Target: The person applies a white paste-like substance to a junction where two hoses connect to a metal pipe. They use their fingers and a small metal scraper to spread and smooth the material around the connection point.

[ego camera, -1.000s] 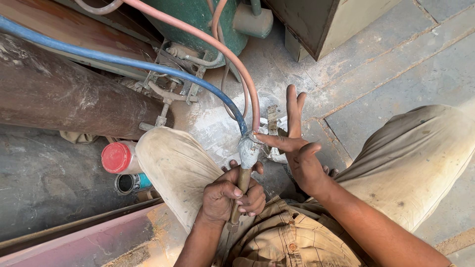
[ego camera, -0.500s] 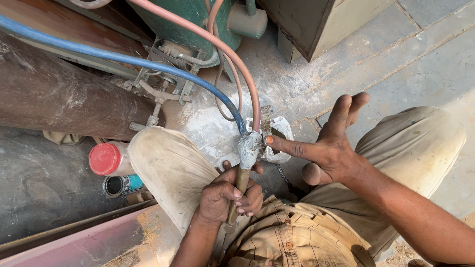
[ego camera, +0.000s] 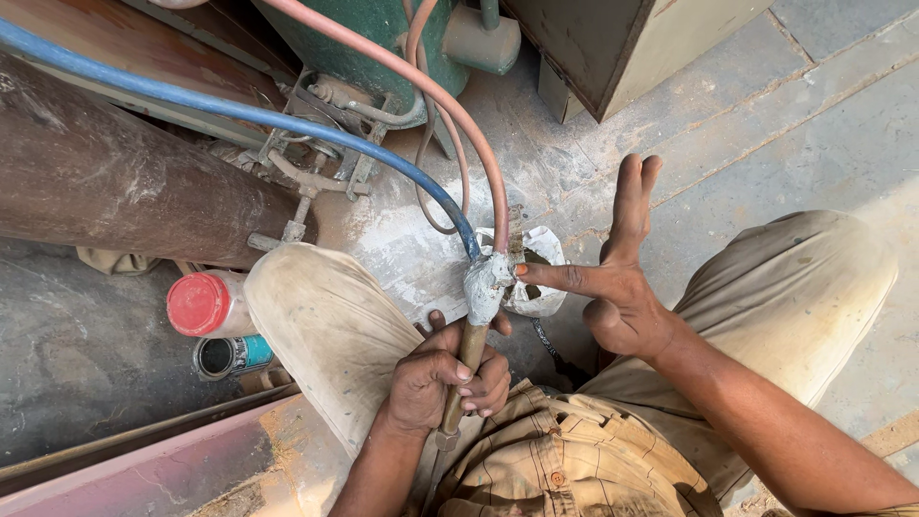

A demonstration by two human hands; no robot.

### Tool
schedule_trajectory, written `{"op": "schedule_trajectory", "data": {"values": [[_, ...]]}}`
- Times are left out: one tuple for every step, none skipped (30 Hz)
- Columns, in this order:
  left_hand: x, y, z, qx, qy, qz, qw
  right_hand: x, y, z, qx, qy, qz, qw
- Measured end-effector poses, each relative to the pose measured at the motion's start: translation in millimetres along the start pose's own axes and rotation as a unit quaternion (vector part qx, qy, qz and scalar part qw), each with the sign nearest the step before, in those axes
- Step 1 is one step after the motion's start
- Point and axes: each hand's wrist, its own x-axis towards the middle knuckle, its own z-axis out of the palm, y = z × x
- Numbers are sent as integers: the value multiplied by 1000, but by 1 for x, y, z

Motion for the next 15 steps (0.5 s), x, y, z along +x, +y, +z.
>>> {"op": "schedule_trajectory", "data": {"values": [[0,0,0,2,-2,3,1000,-1,-2,1,86,4,29,996],[1,0,0,5,3,4,1000,-1,-3,3,172,7,58,983],[1,0,0,8,9,5,1000,-1,-5,6,256,11,87,963],[1,-1,0,10,14,5,1000,-2,-8,10,373,10,114,921],[2,-1,0,13,15,7,1000,-2,-11,15,483,9,138,865],[2,-1,0,17,16,9,1000,-2,-12,19,585,9,158,795],[3,-1,0,20,17,11,1000,-4,-15,23,610,7,168,774],[3,-1,0,21,19,10,1000,-6,-18,28,635,4,179,751],[3,0,0,21,22,10,999,-8,-22,32,660,0,189,727],[3,0,0,20,26,10,999,-11,-26,37,689,6,199,697],[3,0,-1,19,28,9,999,-14,-29,40,716,11,209,666],[2,0,-1,17,30,9,999,-16,-31,43,742,15,219,634],[2,-1,-2,15,31,7,999,-17,-32,45,716,14,218,663],[1,-1,-2,18,32,8,999,-17,-31,46,689,13,217,691],[1,-2,-3,22,33,9,999,-17,-31,46,661,13,215,719]]}}
